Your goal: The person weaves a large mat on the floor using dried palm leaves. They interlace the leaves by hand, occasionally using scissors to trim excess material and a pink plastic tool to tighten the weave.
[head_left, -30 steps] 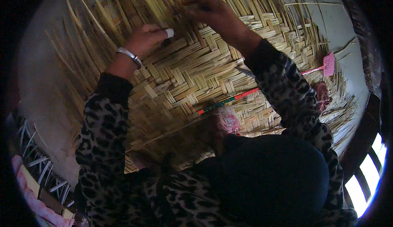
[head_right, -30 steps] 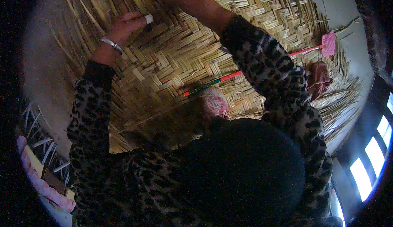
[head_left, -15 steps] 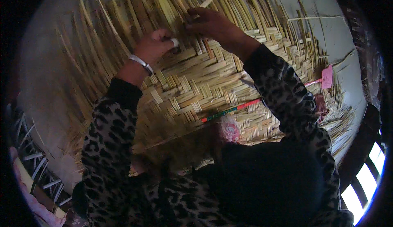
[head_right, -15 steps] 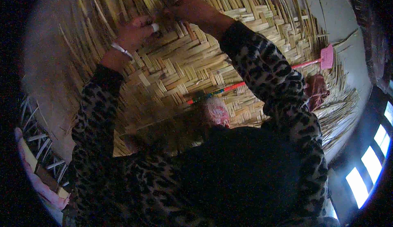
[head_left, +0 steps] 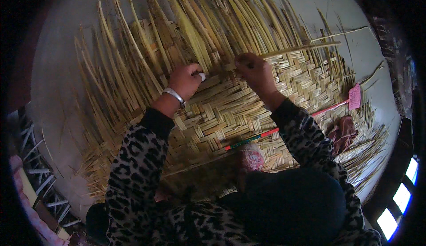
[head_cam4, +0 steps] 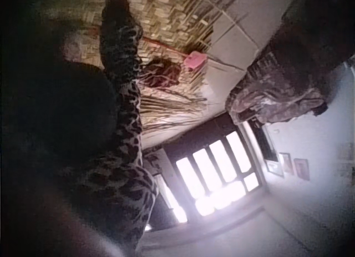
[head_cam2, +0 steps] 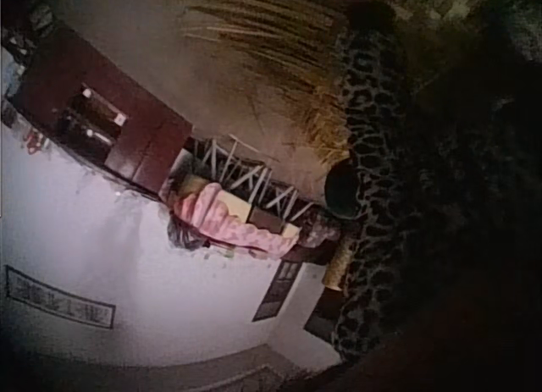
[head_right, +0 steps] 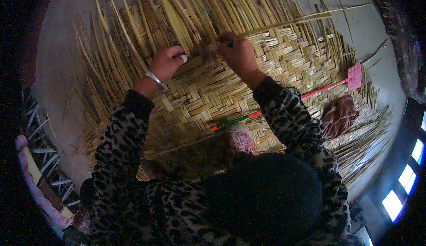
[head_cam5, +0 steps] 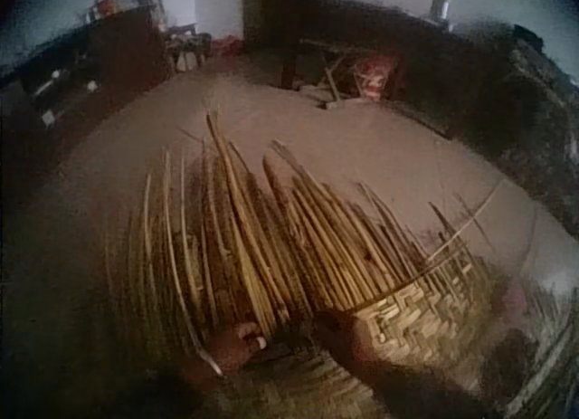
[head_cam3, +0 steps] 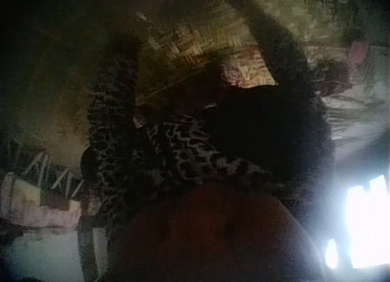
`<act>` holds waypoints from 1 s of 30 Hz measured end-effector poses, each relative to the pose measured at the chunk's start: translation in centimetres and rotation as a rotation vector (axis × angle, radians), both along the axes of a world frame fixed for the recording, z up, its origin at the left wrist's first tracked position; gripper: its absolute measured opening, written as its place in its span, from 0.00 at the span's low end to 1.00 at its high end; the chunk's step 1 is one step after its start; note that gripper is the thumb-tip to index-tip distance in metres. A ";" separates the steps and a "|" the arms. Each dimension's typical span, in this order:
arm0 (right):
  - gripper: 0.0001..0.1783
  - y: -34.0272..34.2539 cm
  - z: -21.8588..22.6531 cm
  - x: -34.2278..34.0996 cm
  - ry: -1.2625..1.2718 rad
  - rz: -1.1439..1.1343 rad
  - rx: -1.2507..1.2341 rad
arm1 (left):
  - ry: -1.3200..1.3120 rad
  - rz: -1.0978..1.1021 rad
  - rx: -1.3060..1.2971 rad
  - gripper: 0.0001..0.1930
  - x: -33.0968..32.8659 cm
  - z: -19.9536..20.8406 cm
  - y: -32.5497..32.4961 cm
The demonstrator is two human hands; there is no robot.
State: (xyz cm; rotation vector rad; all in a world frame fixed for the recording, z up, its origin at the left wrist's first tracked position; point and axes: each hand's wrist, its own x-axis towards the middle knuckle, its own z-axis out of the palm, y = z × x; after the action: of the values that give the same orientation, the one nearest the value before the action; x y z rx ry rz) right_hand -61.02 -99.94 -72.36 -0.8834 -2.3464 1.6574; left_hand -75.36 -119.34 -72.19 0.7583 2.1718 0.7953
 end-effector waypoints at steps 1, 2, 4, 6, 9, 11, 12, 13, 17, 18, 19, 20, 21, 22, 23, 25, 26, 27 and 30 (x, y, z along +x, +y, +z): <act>0.13 -0.1 -0.2 0.4 -0.009 -0.011 0.000 | 0.029 0.017 0.020 0.15 0.4 -0.2 -0.1; 0.13 -0.3 -0.5 0.7 -0.004 -0.009 -0.007 | 0.045 0.065 0.036 0.15 0.6 -0.3 -0.2; 0.13 0.1 -0.9 0.7 0.012 0.026 -0.010 | 0.058 0.153 0.061 0.15 1.1 -0.3 -0.2; 0.13 0.6 -1.0 0.7 0.067 -0.017 -0.122 | 0.143 0.336 0.204 0.15 1.6 0.1 -0.1; 0.12 2.0 0.0 1.5 0.184 -0.071 -0.244 | 0.296 0.263 0.277 0.16 2.6 1.1 1.1; 0.11 3.1 1.0 2.3 0.264 -0.138 -0.506 | 0.417 0.078 0.343 0.18 3.6 1.6 3.0; 0.11 3.8 1.6 2.8 0.326 -0.154 -0.648 | 0.390 0.005 0.274 0.19 4.3 1.7 4.2; 0.15 4.4 2.2 3.4 0.340 -0.178 -0.757 | 0.394 -0.071 0.244 0.19 4.9 1.8 5.3; 0.14 5.9 2.7 3.6 0.271 -0.226 -0.820 | 0.308 -0.148 0.060 0.21 4.5 1.7 8.5; 0.14 6.4 2.6 3.1 0.316 -0.146 -0.809 | 0.284 -0.128 -0.004 0.20 4.1 1.6 9.1; 0.14 6.8 2.6 2.6 0.313 -0.122 -0.817 | 0.309 -0.069 0.069 0.18 4.1 1.5 9.3; 0.14 7.1 2.5 2.0 0.294 -0.129 -0.834 | 0.325 -0.062 0.089 0.18 4.0 1.4 9.4; 0.13 7.4 2.4 1.3 0.303 -0.049 -0.730 | 0.340 -0.055 0.092 0.17 3.9 1.3 9.5; 0.13 7.4 2.2 0.3 0.272 0.004 -0.664 | 0.356 -0.053 0.089 0.16 3.9 1.2 9.6; 0.13 8.0 2.1 -1.1 0.291 0.099 -0.606 | 0.328 -0.004 0.096 0.16 4.0 1.2 9.6; 0.14 8.6 1.6 -3.7 0.212 0.230 -0.382 | 0.271 0.083 0.100 0.15 4.2 0.9 9.7; 0.14 8.7 1.3 -5.3 0.116 0.270 -0.217 | 0.242 0.157 0.101 0.15 4.3 0.8 9.7; 0.15 8.8 1.0 -6.2 0.035 0.314 -0.042 | 0.219 0.234 0.105 0.15 4.5 0.7 9.7; 0.19 9.1 0.2 -7.8 0.061 0.489 0.469 | 0.240 0.332 0.164 0.16 4.6 0.2 9.5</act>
State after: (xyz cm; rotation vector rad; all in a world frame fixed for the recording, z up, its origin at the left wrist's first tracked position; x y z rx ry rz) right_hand -68.82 -90.80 -72.19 -0.1778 -2.8772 1.1296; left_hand -70.78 -109.86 -71.98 0.6049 2.5115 1.1098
